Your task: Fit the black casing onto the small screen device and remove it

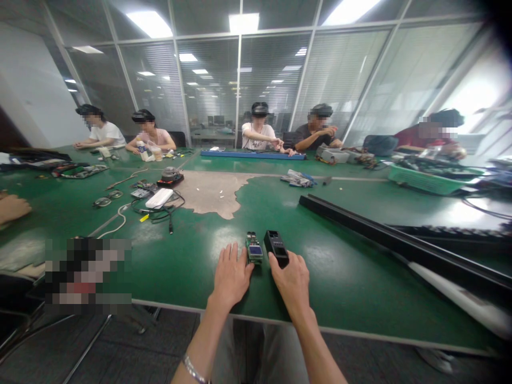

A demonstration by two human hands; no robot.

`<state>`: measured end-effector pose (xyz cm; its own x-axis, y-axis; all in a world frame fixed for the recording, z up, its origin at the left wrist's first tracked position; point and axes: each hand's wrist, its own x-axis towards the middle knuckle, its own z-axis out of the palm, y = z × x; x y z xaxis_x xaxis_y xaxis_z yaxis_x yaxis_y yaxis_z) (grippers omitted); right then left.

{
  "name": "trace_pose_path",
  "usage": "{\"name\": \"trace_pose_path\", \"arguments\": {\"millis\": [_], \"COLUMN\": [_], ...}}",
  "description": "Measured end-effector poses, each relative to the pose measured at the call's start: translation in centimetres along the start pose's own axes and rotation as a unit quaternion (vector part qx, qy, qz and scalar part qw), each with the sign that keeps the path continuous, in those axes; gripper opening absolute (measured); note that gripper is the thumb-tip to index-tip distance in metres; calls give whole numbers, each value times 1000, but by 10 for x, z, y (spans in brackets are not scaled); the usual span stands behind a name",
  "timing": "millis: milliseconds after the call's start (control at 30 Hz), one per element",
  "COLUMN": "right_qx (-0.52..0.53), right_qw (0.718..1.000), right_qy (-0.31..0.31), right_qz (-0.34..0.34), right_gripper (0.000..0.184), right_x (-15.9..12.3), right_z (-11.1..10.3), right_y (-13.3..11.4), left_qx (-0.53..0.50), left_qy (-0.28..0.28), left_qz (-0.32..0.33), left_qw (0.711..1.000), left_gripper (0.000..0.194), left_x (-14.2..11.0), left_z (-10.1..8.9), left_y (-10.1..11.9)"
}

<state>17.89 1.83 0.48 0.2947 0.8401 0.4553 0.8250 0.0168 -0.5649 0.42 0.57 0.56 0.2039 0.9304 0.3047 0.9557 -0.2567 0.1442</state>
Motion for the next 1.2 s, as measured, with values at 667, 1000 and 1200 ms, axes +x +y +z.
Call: {"name": "trace_pose_path", "arguments": {"millis": [667, 1000, 1200], "right_qx": [36, 26, 6], "right_qw": [997, 999, 999], "right_qy": [31, 2, -8], "right_qz": [-60, -44, -31], "right_gripper": [39, 41, 40], "right_x": [13, 3, 0], "right_z": [-19, -7, -6], "right_y": [-62, -73, -80], "left_qx": [-19, -23, -26], "left_qy": [6, 4, 6], "left_qz": [-5, -3, -2], "left_qw": [1000, 1000, 1000], "left_gripper": [52, 53, 56], "left_x": [-1, -2, -2], "left_z": [3, 1, 2], "left_y": [-2, -3, -4]}}
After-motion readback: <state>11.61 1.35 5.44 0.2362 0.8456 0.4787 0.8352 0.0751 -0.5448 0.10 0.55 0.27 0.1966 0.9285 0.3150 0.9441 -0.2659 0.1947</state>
